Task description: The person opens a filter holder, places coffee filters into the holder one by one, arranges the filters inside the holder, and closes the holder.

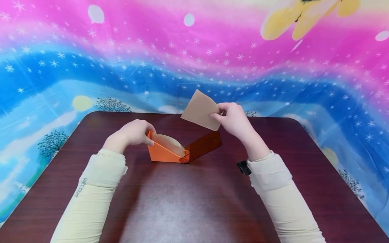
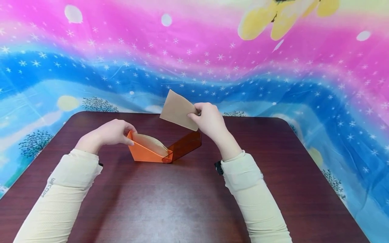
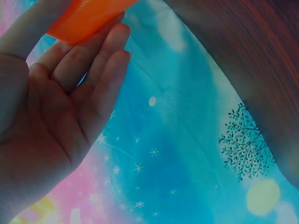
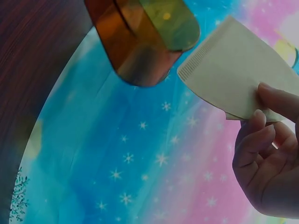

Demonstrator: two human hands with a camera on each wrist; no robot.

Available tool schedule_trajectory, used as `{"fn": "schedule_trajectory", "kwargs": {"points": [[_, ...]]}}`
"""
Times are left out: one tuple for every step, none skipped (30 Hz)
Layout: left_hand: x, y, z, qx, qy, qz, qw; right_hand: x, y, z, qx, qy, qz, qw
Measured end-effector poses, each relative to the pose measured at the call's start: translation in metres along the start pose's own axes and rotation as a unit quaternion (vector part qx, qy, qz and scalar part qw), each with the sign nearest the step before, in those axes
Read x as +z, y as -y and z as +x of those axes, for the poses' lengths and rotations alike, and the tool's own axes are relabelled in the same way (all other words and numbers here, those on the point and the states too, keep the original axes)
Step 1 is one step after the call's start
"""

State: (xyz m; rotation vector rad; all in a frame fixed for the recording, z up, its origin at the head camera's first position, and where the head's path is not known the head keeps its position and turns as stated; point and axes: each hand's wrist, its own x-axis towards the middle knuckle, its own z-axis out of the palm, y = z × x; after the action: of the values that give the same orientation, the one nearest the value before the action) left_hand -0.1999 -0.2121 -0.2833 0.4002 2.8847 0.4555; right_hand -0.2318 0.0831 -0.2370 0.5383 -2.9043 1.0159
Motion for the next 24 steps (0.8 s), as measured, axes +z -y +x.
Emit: {"fn": "schedule_trajectory", "kwargs": {"points": [[0.000, 0.000, 0.000, 0.002, -0.001, 0.000, 1.0000, 0.001, 0.001, -0.001, -0.002, -0.001, 0.001, 1.000], [0.000, 0.000, 0.000, 0.004, -0.002, 0.000, 1.0000, 0.003, 0.003, -0.001, -0.004, -0.001, 0.004, 1.000], [0.001, -0.001, 0.001, 0.005, -0.003, -0.001, 1.0000, 0.004, 0.005, -0.002, -0.006, 0.001, 0.006, 1.000], [0.001, -0.001, 0.001, 0.007, -0.004, -0.002, 1.0000, 0.006, 0.007, -0.002, -0.008, 0.004, 0.009, 1.000], [0.001, -0.002, 0.001, 0.006, -0.005, -0.003, 1.0000, 0.008, 0.008, -0.002, -0.011, 0.007, 0.008, 1.000], [0.002, -0.003, 0.002, 0.006, -0.005, -0.003, 1.0000, 0.010, 0.010, -0.002, -0.014, 0.011, 0.008, 1.000], [0.002, -0.003, 0.003, 0.005, -0.006, -0.003, 1.0000, 0.012, 0.012, -0.003, -0.017, 0.015, 0.007, 1.000], [0.003, -0.004, 0.004, 0.004, -0.006, -0.004, 1.0000, 0.014, 0.014, -0.003, -0.020, 0.019, 0.005, 1.000], [0.003, -0.005, 0.005, 0.003, -0.006, -0.004, 1.0000, 0.016, 0.015, -0.003, -0.023, 0.023, 0.002, 0.999], [0.004, -0.006, 0.006, 0.002, -0.005, -0.003, 1.0000, 0.018, 0.016, -0.003, -0.026, 0.028, -0.002, 0.999], [0.005, -0.007, 0.007, 0.000, -0.004, -0.002, 1.0000, 0.021, 0.017, -0.003, -0.029, 0.032, -0.007, 0.999], [0.005, -0.007, 0.008, -0.001, -0.004, -0.001, 1.0000, 0.023, 0.017, -0.003, -0.030, 0.037, -0.012, 0.999], [0.005, -0.008, 0.009, -0.002, -0.003, 0.000, 1.0000, 0.025, 0.017, -0.003, -0.031, 0.041, -0.016, 0.999], [0.006, -0.009, 0.009, -0.003, -0.003, 0.000, 1.0000, 0.027, 0.017, -0.002, -0.030, 0.047, -0.021, 0.998], [0.006, -0.010, 0.010, -0.003, -0.003, 0.000, 1.0000, 0.029, 0.016, -0.003, -0.028, 0.052, -0.024, 0.998], [0.006, -0.011, 0.010, -0.005, -0.003, 0.001, 1.0000, 0.031, 0.016, -0.003, -0.024, 0.057, -0.028, 0.998], [0.006, -0.011, 0.010, -0.005, -0.003, 0.002, 1.0000, 0.032, 0.016, -0.003, -0.022, 0.061, -0.031, 0.997], [0.006, -0.012, 0.010, -0.006, -0.003, 0.001, 1.0000, 0.034, 0.015, -0.003, -0.020, 0.064, -0.034, 0.997], [0.007, -0.013, 0.011, -0.004, -0.004, 0.002, 1.0000, 0.035, 0.015, -0.003, -0.018, 0.068, -0.035, 0.997], [0.007, -0.013, 0.011, -0.004, -0.005, 0.002, 1.0000, 0.036, 0.014, -0.002, -0.017, 0.070, -0.037, 0.997], [0.007, -0.014, 0.011, -0.003, -0.006, 0.003, 1.0000, 0.038, 0.014, -0.002, -0.018, 0.071, -0.041, 0.996], [0.007, -0.015, 0.011, -0.003, -0.007, 0.004, 1.0000, 0.039, 0.013, -0.002, -0.019, 0.072, -0.044, 0.996], [0.007, -0.015, 0.011, -0.002, -0.008, 0.005, 1.0000, 0.040, 0.013, -0.001, -0.020, 0.072, -0.047, 0.996], [0.007, -0.016, 0.011, -0.002, -0.008, 0.004, 1.0000, 0.041, 0.013, -0.001, -0.021, 0.073, -0.051, 0.996]]}}
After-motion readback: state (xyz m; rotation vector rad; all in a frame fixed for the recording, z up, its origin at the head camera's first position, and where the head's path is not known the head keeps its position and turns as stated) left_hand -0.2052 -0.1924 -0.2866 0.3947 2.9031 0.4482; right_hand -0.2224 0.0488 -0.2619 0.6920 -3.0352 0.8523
